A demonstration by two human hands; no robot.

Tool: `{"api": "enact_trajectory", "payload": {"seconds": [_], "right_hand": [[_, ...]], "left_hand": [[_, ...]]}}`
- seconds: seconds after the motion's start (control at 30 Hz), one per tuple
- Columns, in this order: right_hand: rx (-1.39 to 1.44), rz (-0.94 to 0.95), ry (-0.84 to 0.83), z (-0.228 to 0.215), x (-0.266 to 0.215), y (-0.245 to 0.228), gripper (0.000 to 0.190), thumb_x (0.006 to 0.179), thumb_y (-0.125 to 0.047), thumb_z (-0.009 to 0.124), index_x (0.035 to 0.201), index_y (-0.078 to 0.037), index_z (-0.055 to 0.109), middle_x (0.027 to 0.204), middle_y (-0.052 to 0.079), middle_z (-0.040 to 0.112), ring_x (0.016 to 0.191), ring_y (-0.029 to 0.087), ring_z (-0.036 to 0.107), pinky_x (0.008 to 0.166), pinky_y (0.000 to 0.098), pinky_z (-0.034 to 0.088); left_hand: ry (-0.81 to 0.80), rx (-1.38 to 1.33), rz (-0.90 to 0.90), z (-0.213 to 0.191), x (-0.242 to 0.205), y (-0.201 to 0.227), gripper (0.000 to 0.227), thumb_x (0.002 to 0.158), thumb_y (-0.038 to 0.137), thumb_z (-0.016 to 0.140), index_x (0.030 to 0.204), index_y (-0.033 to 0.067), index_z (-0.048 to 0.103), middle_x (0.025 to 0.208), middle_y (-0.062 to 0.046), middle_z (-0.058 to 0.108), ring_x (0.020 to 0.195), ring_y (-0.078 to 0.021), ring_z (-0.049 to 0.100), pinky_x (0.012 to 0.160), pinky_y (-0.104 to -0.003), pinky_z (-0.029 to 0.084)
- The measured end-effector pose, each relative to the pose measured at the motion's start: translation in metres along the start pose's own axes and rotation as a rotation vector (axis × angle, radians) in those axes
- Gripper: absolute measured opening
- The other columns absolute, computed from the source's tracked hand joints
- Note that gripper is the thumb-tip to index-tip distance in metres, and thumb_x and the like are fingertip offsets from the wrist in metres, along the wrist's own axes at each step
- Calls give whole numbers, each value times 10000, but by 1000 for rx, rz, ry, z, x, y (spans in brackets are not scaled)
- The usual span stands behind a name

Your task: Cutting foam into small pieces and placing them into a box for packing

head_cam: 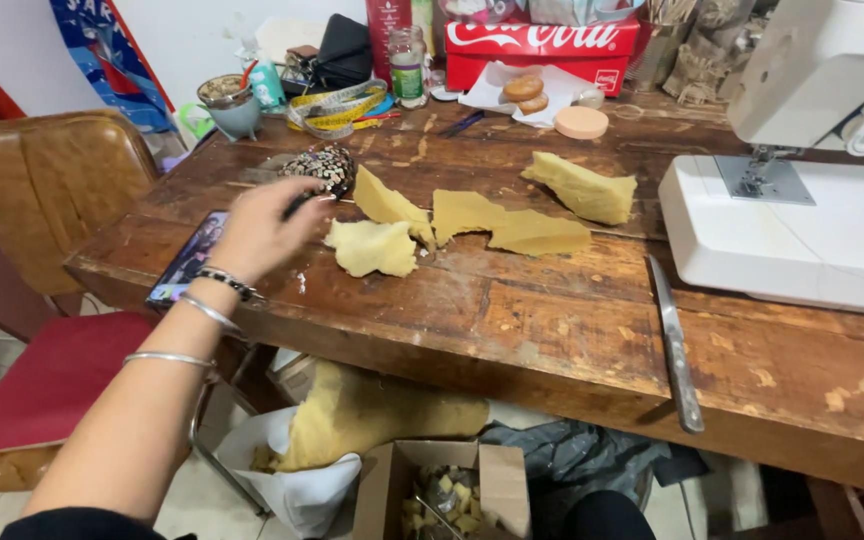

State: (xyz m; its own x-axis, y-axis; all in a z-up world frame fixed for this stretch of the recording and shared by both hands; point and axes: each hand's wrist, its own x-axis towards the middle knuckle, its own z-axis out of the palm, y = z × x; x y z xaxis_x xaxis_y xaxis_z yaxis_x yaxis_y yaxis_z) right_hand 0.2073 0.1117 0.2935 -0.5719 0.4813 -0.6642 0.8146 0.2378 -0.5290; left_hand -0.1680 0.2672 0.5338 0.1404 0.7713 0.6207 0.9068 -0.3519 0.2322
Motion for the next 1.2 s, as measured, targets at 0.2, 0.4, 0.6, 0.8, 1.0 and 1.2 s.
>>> {"api": "enact_trajectory", "payload": {"seconds": [0.2, 0.4, 0.6, 0.8, 1.0, 1.2], "right_hand": [[-8, 23, -22, 30, 59, 54, 639, 850, -647, 632, 1344, -247, 569, 1433, 67, 504, 1205, 263, 575, 987, 310, 450], [-195, -185, 155, 121, 189, 180, 488, 953, -635, 591, 993, -168, 726, 1011, 189, 703, 950, 373, 674, 787, 453, 517], [-13, -109, 233, 96, 129, 142, 491, 859, -659, 664, 1071, -217, 696, 1124, 80, 707, 1069, 299, 666, 889, 374, 494], [161, -33, 147, 89, 87, 111, 420, 875, -665, 653, 969, -256, 673, 853, 3, 691, 801, 122, 649, 780, 254, 484], [215, -18, 92, 83, 57, 91, 442, 913, -677, 590, 1018, -257, 682, 647, -56, 620, 638, 51, 585, 693, 227, 454], [211, -276, 304, 108, 93, 125, 356, 924, -597, 550, 946, -261, 665, 822, -44, 686, 783, 106, 617, 758, 294, 497]], "left_hand": [[-577, 239, -163, 18, 6, 69, 524, 934, 357, 674, 1439, 270, 566, 1553, -50, 499, 1499, -349, 327, 1206, -658, 116], [-320, 233, 2, 26, -32, 51, 550, 720, 357, 868, 1104, 229, 496, 1039, -58, 622, 1050, -325, 593, 1102, -560, 284], [-154, 267, 65, 5, -59, 91, 494, 731, 259, 634, 1225, 242, 662, 1094, -56, 741, 971, -377, 645, 985, -578, 373], [41, -13, -114, -32, -71, 85, 695, 848, 260, 548, 1515, 90, 451, 1119, -253, 692, 899, -493, 656, 799, -529, 479], [178, -469, -473, -50, -100, 96, 531, 860, 181, 500, 1384, 119, 567, 1180, -45, 643, 909, -127, 608, 765, -300, 503], [313, -1109, -715, -14, -188, 147, 479, 769, 84, 475, 1224, 145, 614, 948, 58, 637, 652, -11, 499, 449, -166, 290]]}}
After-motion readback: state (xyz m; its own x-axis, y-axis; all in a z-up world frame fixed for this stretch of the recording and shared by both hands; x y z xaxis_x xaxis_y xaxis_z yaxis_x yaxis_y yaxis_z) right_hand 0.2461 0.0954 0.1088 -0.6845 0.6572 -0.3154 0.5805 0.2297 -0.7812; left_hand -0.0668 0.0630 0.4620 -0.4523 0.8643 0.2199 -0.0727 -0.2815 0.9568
